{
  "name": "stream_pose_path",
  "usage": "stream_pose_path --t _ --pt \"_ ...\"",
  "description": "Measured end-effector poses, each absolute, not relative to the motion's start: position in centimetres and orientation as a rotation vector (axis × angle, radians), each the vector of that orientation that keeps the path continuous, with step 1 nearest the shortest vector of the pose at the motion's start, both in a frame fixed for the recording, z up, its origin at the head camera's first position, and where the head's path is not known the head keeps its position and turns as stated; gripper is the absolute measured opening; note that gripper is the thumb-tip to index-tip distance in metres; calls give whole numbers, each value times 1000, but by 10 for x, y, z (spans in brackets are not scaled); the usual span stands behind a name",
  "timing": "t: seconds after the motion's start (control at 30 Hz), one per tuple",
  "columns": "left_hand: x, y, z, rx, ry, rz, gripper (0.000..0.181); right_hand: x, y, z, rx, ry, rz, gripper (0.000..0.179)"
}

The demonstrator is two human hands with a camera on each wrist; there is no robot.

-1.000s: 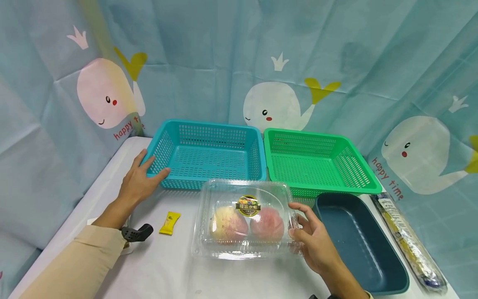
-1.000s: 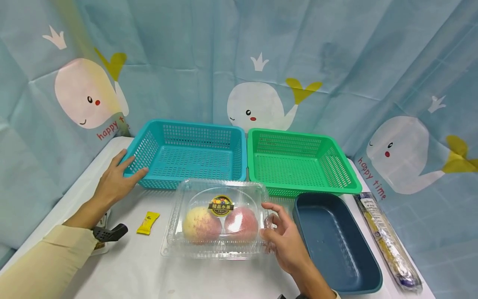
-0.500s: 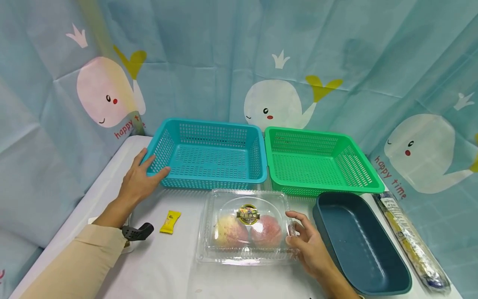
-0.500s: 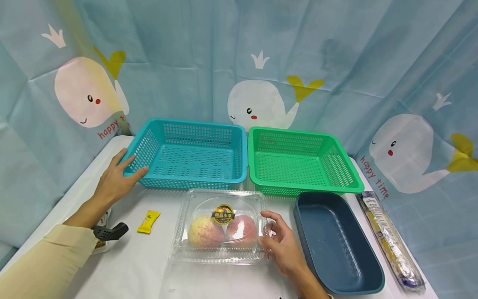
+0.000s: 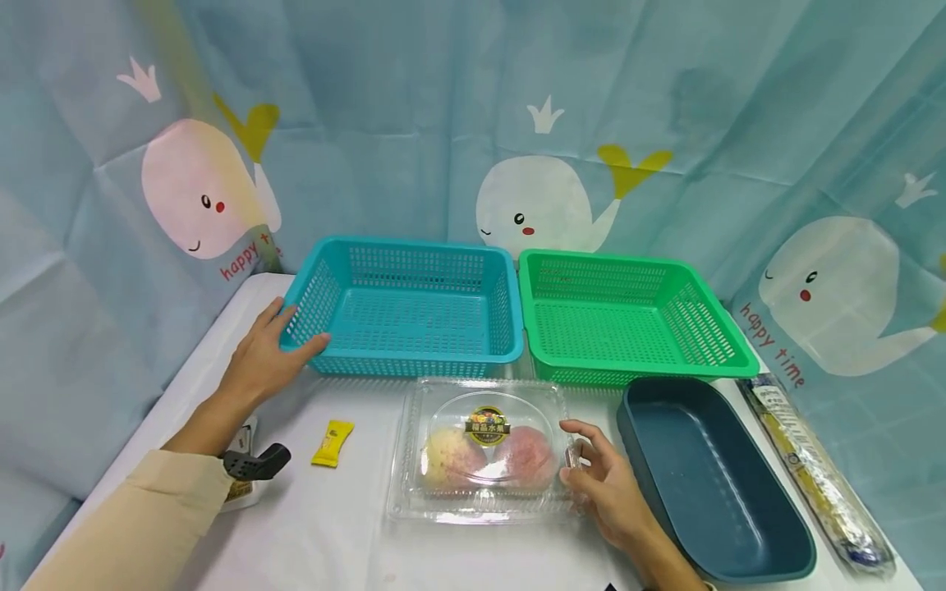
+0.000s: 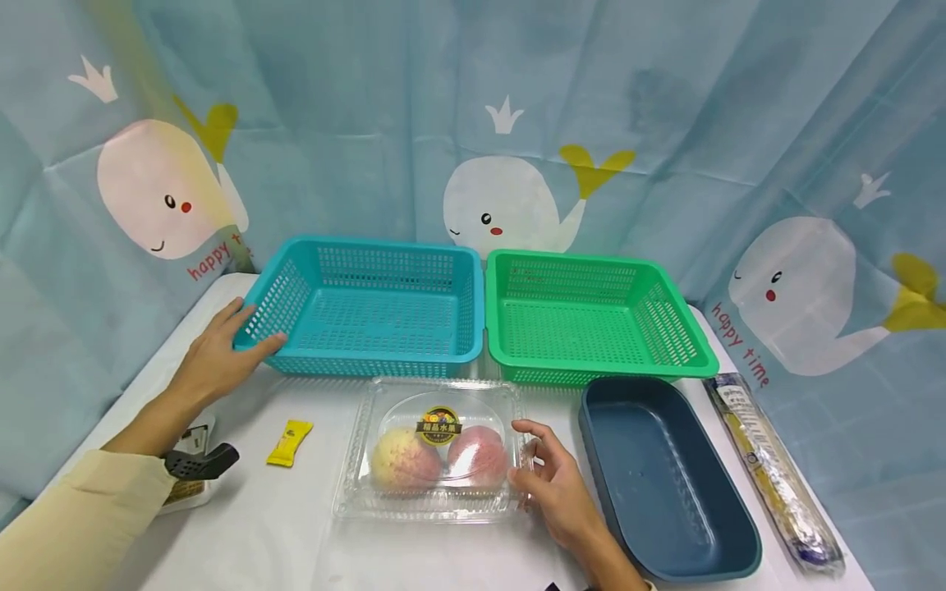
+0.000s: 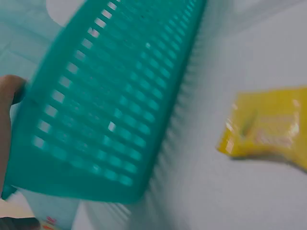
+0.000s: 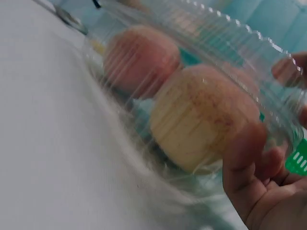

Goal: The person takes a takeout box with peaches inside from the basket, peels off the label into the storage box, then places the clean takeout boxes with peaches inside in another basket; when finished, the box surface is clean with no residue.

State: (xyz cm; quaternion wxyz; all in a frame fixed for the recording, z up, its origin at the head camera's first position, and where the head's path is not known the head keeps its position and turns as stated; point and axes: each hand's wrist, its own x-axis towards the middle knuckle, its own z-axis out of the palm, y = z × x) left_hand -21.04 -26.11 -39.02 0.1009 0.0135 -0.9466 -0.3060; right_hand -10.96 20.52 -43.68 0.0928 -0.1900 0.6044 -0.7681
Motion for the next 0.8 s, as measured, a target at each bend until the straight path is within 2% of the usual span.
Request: stream_pose_path --t 0.43,0.8 --pt "-174 -230 -348 -124 -2572 -921 80 -111 207 -441 -640 1858 -2252 53" --pt "-136 -194 -341 -326 -2350 -1073 78 -110 207 -440 -620 1877 -2250 53"
